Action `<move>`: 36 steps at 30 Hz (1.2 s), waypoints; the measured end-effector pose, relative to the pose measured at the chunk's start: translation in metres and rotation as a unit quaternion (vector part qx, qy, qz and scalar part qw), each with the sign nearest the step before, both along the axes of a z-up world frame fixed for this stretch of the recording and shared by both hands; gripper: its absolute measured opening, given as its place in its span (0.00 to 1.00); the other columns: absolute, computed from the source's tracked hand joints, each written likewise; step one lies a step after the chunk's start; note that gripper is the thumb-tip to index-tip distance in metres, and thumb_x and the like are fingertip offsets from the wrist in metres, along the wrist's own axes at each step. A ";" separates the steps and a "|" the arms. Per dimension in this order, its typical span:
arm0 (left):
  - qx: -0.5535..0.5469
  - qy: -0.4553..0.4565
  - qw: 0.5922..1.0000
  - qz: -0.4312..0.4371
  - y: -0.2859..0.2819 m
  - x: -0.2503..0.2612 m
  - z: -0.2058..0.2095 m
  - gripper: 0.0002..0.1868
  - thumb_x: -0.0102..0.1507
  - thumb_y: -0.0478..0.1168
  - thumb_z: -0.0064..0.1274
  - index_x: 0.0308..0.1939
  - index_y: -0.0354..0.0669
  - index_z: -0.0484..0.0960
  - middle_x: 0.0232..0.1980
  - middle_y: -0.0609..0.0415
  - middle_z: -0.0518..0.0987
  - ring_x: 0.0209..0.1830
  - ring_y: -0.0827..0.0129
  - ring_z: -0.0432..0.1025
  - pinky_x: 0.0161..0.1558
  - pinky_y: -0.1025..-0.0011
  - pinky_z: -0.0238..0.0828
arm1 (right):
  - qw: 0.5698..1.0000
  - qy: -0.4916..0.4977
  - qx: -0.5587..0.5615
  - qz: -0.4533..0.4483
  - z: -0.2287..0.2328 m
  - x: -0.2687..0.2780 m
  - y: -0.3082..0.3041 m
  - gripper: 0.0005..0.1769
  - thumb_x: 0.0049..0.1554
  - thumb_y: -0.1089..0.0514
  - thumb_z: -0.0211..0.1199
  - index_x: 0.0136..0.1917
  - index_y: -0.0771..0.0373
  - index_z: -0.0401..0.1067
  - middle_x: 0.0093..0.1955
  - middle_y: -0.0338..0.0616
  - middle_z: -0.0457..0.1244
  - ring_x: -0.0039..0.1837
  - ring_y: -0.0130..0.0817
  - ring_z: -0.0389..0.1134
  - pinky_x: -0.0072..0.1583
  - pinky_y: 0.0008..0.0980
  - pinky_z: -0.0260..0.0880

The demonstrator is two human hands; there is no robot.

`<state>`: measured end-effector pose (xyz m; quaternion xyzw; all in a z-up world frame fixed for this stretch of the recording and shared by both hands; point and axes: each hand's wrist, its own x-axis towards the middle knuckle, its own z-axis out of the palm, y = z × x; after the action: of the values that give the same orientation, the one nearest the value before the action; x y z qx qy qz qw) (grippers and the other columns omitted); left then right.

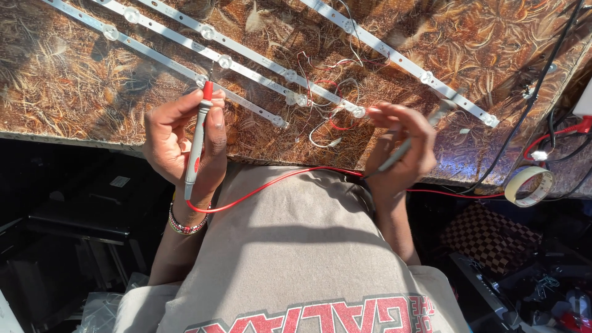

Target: Testing LED backlight strips with a multimeter and installing them into a television chassis.

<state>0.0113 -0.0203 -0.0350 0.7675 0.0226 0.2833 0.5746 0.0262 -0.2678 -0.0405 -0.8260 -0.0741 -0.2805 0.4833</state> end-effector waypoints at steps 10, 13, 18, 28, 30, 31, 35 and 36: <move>-0.031 -0.052 0.997 -0.039 -0.022 -0.001 0.004 0.13 0.67 0.31 0.58 0.49 0.22 0.74 0.38 0.37 0.83 0.43 0.45 0.83 0.50 0.56 0.82 | 0.995 -0.029 0.018 0.096 0.014 0.009 0.007 0.09 0.64 0.71 0.52 0.49 0.76 0.73 0.47 0.60 0.71 0.47 0.51 0.76 0.46 0.40 0.79; -0.035 -0.041 0.998 -0.037 -0.021 -0.003 -0.001 0.13 0.67 0.31 0.58 0.47 0.21 0.74 0.38 0.36 0.83 0.43 0.44 0.83 0.50 0.56 0.81 | 0.998 -0.041 -0.037 0.044 0.016 0.021 -0.016 0.08 0.66 0.70 0.52 0.52 0.73 0.73 0.49 0.58 0.71 0.47 0.48 0.76 0.47 0.40 0.77; -0.043 -0.025 0.998 -0.035 -0.018 -0.003 -0.004 0.13 0.68 0.30 0.58 0.49 0.21 0.72 0.39 0.35 0.83 0.44 0.45 0.82 0.51 0.55 0.81 | 0.995 -0.018 -0.094 -0.004 0.018 0.029 -0.051 0.07 0.69 0.68 0.55 0.56 0.70 0.74 0.52 0.55 0.71 0.51 0.48 0.75 0.53 0.43 0.74; -0.041 -0.023 0.998 -0.042 -0.021 -0.004 -0.004 0.14 0.67 0.31 0.59 0.48 0.21 0.73 0.37 0.34 0.83 0.41 0.46 0.82 0.48 0.57 0.80 | 0.984 0.054 -0.165 -0.039 0.005 0.030 -0.066 0.11 0.66 0.69 0.67 0.61 0.66 0.74 0.58 0.54 0.69 0.63 0.52 0.66 0.62 0.49 0.68; -0.036 -0.021 0.998 -0.038 -0.023 -0.002 -0.003 0.14 0.66 0.32 0.60 0.48 0.21 0.74 0.37 0.35 0.83 0.41 0.47 0.82 0.47 0.58 0.81 | 0.984 0.060 -0.165 -0.041 0.002 0.030 -0.066 0.11 0.66 0.69 0.67 0.62 0.66 0.74 0.58 0.55 0.69 0.63 0.52 0.66 0.61 0.49 0.68; -0.038 -0.023 0.998 -0.040 -0.024 -0.001 -0.002 0.14 0.66 0.31 0.60 0.48 0.21 0.74 0.37 0.35 0.83 0.40 0.49 0.83 0.47 0.60 0.80 | 0.984 0.054 -0.166 -0.041 0.001 0.030 -0.067 0.11 0.66 0.68 0.67 0.62 0.65 0.75 0.58 0.54 0.69 0.63 0.52 0.66 0.61 0.49 0.68; -0.038 -0.021 0.998 -0.034 -0.026 -0.001 0.001 0.14 0.66 0.32 0.61 0.47 0.23 0.76 0.36 0.38 0.84 0.38 0.53 0.83 0.46 0.64 0.80 | 0.985 0.029 -0.168 -0.036 0.004 0.032 -0.065 0.08 0.69 0.63 0.65 0.61 0.65 0.76 0.58 0.51 0.69 0.63 0.49 0.66 0.64 0.49 0.65; -0.037 -0.022 0.999 -0.031 -0.025 -0.001 0.003 0.14 0.66 0.32 0.61 0.47 0.23 0.76 0.36 0.38 0.84 0.38 0.53 0.83 0.46 0.64 0.80 | 0.985 0.028 -0.167 -0.033 0.010 0.032 -0.060 0.08 0.69 0.63 0.65 0.61 0.65 0.76 0.58 0.51 0.69 0.63 0.49 0.66 0.64 0.49 0.65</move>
<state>0.0105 -0.0455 -0.0325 0.7399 -0.0031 0.2809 0.6113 0.0582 -0.3280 -0.0300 -0.9047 -0.0789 -0.2570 0.3306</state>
